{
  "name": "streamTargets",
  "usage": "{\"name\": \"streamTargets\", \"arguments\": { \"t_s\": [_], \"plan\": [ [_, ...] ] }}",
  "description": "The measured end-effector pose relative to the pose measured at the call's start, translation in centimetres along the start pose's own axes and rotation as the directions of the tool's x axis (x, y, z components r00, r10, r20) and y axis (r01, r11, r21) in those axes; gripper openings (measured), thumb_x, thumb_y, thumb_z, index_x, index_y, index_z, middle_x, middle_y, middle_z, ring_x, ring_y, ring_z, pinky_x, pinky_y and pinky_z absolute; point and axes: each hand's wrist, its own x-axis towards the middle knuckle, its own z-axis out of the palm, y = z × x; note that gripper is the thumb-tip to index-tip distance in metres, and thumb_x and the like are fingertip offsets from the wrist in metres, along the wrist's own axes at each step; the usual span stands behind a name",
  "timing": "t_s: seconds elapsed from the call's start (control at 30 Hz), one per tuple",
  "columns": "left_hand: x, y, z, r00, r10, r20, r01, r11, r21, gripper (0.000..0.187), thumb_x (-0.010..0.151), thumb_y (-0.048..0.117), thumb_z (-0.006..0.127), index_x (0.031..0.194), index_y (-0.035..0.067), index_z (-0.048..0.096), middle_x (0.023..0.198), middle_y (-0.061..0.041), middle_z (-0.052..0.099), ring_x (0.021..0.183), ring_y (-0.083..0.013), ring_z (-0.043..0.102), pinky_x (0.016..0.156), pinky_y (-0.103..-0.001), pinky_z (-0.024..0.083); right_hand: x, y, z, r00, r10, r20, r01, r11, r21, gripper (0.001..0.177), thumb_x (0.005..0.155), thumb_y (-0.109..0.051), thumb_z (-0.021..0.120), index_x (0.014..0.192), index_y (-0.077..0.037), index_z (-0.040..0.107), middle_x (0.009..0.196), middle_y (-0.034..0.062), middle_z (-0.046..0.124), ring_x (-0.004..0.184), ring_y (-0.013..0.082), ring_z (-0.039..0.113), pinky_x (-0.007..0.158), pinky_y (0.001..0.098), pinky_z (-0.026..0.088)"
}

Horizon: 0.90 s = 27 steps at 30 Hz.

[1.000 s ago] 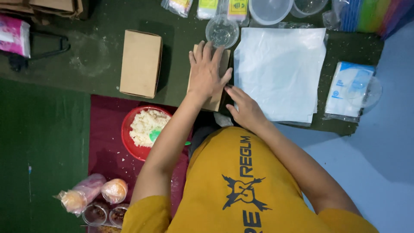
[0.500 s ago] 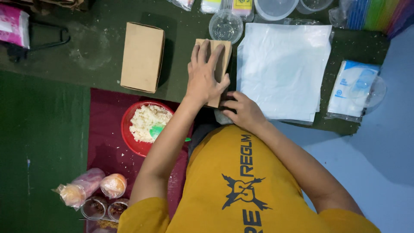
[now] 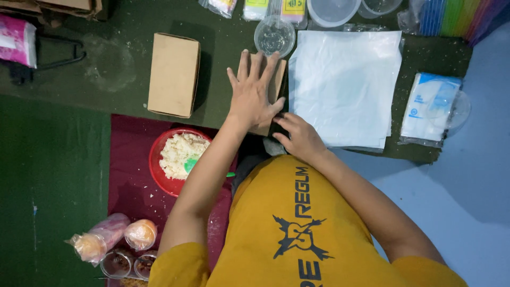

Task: The person puts food items from different containers into a small plastic cup and a cardboard box by hand and using a spoon.

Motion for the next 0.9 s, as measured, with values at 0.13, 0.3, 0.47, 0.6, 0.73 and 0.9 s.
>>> {"name": "streamTargets", "arguments": {
  "t_s": [0.13, 0.3, 0.47, 0.6, 0.73, 0.9],
  "plan": [
    [1.5, -0.9, 1.3, 0.992, 0.005, -0.124, -0.009, 0.999, -0.033, 0.084, 0.082, 0.059, 0.070, 0.148, 0.016, 0.039, 0.143, -0.018, 0.041, 0.138, -0.0451, 0.033, 0.103, -0.079, 0.031, -0.4, 0.6, 0.8, 0.999, 0.040, 0.014, -0.040, 0.999, -0.018, 0.045, 0.097, -0.022, 0.073, 0.134, 0.001, 0.065, 0.140, 0.0254, 0.059, 0.132, 0.0403, 0.056, 0.106, 0.0501, 0.050],
    [2.4, -1.1, 1.6, 0.966, 0.039, -0.254, -0.061, 0.995, -0.079, 0.054, 0.081, 0.051, 0.061, 0.115, 0.010, 0.051, 0.118, -0.017, 0.047, 0.118, -0.0421, 0.045, 0.095, -0.070, 0.038, -0.4, 1.0, 1.0, 0.998, 0.063, 0.022, -0.063, 0.998, -0.026, 0.052, 0.097, -0.025, 0.072, 0.141, 0.000, 0.060, 0.144, 0.0238, 0.057, 0.136, 0.0392, 0.052, 0.111, 0.0501, 0.045],
    [2.4, -1.1, 1.6, 0.976, 0.042, -0.213, -0.054, 0.997, -0.047, 0.056, 0.083, 0.048, 0.065, 0.122, 0.010, 0.053, 0.121, -0.015, 0.050, 0.119, -0.0396, 0.046, 0.100, -0.074, 0.036, -0.2, 0.5, 0.5, 0.998, 0.053, 0.042, -0.052, 0.998, -0.021, 0.055, 0.098, -0.024, 0.070, 0.145, 0.001, 0.056, 0.146, 0.0211, 0.056, 0.137, 0.0379, 0.051, 0.111, 0.0489, 0.046],
    [2.3, -1.1, 2.0, 0.979, 0.028, -0.204, -0.029, 1.000, 0.001, 0.062, 0.086, 0.050, 0.065, 0.131, 0.009, 0.054, 0.126, -0.015, 0.051, 0.121, -0.0395, 0.046, 0.104, -0.072, 0.035, -0.1, 0.3, 0.3, 0.997, 0.072, 0.029, -0.072, 0.997, -0.004, 0.057, 0.097, -0.023, 0.072, 0.146, -0.001, 0.055, 0.149, 0.0213, 0.053, 0.140, 0.0370, 0.049, 0.114, 0.0480, 0.044],
    [1.1, -0.8, 2.5, 0.987, 0.003, -0.164, 0.020, 0.990, 0.143, 0.071, 0.101, 0.063, 0.051, 0.153, 0.015, 0.041, 0.155, -0.015, 0.037, 0.142, -0.0396, 0.038, 0.112, -0.070, 0.032, 0.3, -0.9, -0.8, 0.999, 0.031, 0.024, -0.032, 0.999, 0.036, 0.055, 0.098, -0.020, 0.071, 0.146, 0.000, 0.054, 0.143, 0.0193, 0.058, 0.134, 0.0357, 0.054, 0.109, 0.0478, 0.048],
    [-1.0, -0.6, 2.8, 0.999, 0.009, -0.030, 0.001, 0.948, 0.319, 0.081, 0.111, 0.071, 0.031, 0.169, 0.018, 0.016, 0.173, -0.011, 0.010, 0.159, -0.0370, 0.010, 0.126, -0.062, 0.018, 0.6, -1.1, -1.0, 0.993, 0.118, -0.009, -0.116, 0.981, 0.156, 0.049, 0.099, -0.015, 0.067, 0.144, -0.006, 0.050, 0.139, 0.0145, 0.060, 0.119, 0.0320, 0.064, 0.094, 0.0437, 0.056]
  ]
}}
